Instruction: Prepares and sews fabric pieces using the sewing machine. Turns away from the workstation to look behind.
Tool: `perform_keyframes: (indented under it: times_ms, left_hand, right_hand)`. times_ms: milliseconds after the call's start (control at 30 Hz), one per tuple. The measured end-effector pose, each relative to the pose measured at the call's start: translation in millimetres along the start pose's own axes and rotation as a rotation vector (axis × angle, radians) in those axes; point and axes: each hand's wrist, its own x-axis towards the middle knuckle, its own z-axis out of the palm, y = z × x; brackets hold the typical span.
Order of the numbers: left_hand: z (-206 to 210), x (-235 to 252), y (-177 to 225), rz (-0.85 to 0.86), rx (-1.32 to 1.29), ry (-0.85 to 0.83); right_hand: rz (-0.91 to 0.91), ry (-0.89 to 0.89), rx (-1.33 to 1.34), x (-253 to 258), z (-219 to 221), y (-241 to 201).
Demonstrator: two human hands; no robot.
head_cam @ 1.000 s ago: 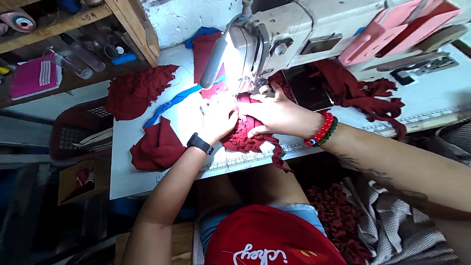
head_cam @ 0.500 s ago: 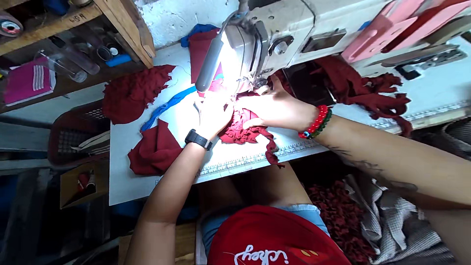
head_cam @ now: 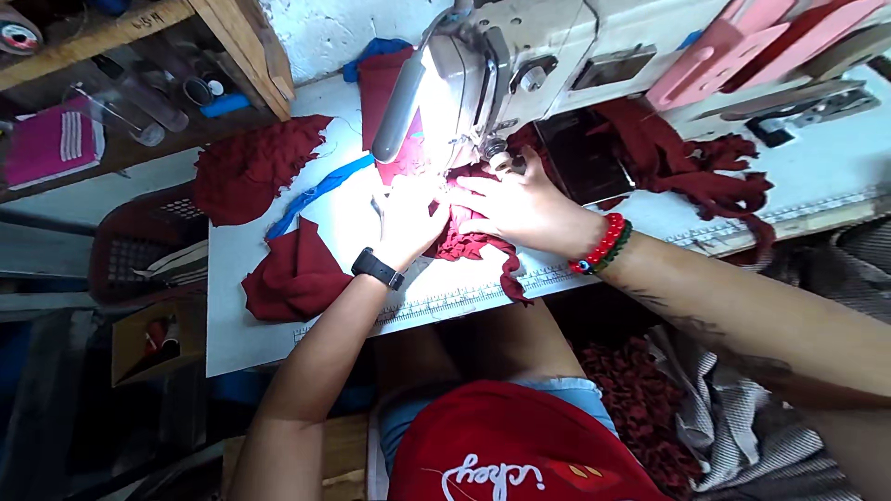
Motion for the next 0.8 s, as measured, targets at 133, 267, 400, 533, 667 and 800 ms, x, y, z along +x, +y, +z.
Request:
perform_keyframes:
  times_ms: [133,267,400,533,667,800]
  left_hand:
    - [0,-1,-3,-0.009,-0.017,-0.013]
    - [0,4,-8,-0.028,-0.006,-0.027]
    - [-3,18,-19,-0.021,0.002,-0.073]
    - [-7,25,-27,0.01,-0.006,-0.105]
    - [-12,9,-3,-0.023,-0.046,-0.013]
    - [-7,-9,-2,0.048,-0.11,-0.044]
  right_hand:
    - [0.007,-0.062,-0.002,2,-6,-2]
    - [-0.019,-0.035,0.0,6,0,4]
    - [0.013,-0.009,-0.013,17,7,12]
    - [0.092,0.026,0.003,17,10,5]
    - [0.132,0.206,0.089,-3,13,-10]
    - [0.071,0.314,0.087,-9,30,-13]
